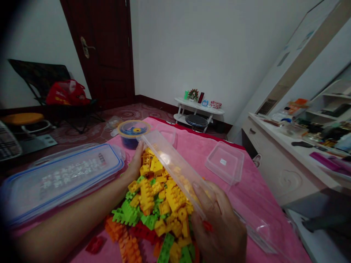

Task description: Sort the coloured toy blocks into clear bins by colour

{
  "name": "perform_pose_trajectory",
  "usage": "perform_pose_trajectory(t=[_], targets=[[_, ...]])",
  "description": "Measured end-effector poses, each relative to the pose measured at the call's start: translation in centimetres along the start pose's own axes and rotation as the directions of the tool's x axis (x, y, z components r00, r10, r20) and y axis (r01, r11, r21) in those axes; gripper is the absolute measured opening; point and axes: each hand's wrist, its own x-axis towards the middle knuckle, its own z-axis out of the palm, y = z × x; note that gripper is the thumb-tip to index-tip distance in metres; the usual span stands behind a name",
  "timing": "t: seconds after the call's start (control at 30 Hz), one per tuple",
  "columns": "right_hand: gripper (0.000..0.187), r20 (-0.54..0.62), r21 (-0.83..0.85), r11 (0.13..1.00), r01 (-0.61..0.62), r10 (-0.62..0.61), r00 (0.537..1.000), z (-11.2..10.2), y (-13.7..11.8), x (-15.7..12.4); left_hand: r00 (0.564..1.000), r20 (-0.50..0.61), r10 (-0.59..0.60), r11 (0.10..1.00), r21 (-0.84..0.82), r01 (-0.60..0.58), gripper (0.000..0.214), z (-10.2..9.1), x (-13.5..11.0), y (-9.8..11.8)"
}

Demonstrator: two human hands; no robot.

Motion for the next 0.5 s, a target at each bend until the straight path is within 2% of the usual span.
perform_pose_trajectory(t=[0.17, 0.33, 0.43, 0.5], targets=[[0.033, -0.071, -0.115, 0.992, -0.044, 0.036, 0.997, 0.3, 0.5, -1.2, 1.0, 0.011, -0.02, 0.999, 0.037, 0.02, 0.071, 0.5, -0.4, 0.3], [0.036, -0.063, -0.084, 0.992, -0.09, 0.085, 0.994, 0.4, 1.4, -2.8, 0.997, -0.039, -0.066, 0.99, 0.126, 0.071, 0.081, 0.1, -0.1, 0.0], [0.041, -0.086, -0.101, 0.988, -0.12, 0.112, 0.99, 0.3, 1.9, -3.4, 0.999, -0.011, -0.051, 0.989, 0.141, 0.052, 0.079, 0.0, -0.2, 0.0], [0.043, -0.114, -0.095, 0.979, -0.179, 0.168, 0.979, 0.1, 1.8, -3.5, 0.999, -0.033, -0.035, 0.99, 0.132, 0.039, 0.078, 0.0, -0.2, 0.1]])
